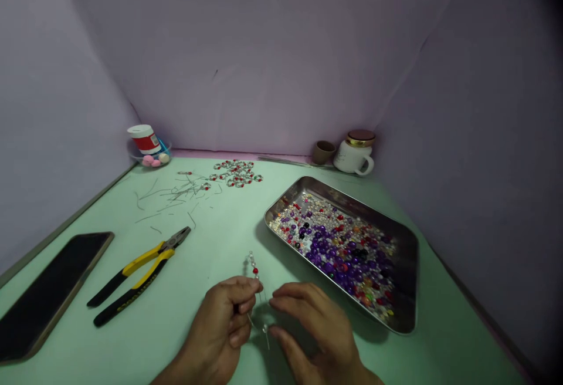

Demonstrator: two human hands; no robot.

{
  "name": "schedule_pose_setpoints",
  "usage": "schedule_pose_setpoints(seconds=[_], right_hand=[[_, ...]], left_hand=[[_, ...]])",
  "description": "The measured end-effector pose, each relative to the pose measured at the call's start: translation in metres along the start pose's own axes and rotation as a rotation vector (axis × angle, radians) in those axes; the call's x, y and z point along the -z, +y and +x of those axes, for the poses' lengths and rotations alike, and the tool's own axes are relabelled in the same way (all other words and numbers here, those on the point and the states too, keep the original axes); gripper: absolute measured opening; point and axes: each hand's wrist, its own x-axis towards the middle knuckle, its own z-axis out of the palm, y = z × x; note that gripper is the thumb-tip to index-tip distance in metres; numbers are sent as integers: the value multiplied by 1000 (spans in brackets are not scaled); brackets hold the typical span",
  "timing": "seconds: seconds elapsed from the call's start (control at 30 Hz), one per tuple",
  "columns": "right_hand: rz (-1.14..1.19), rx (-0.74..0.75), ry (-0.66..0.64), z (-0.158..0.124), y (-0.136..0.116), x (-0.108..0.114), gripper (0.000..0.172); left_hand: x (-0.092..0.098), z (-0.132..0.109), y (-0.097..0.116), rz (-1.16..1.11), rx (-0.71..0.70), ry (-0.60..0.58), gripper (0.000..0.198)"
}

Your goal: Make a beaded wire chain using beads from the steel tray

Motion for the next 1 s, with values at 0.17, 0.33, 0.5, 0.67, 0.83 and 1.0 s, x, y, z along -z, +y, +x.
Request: schedule_pose_setpoints(seconds=[0.17,0.33,0.5,0.67,0.83,1.0], right_hand=[[-55,34,-120,1,3,3,22],[57,-91,-109,1,3,1,20],[150,-325,-68,2,-1,1,13],[170,-293,-228,2,-3,13,36],[116,-106,-286,7,-2,19,25],[-21,113,-284,9,1,15,24]], left_hand=[[-1,-1,-4,48,-41,-15,13],[-2,-3,-8,95,-81,-44,16],[-1,-4,-11,103,-53,-76,15],[-2,-2,-6,33,-24,-48,12],[-2,-1,-7,35,-32,-38,13],[-1,-2,-11,49,-38,-59,12]])
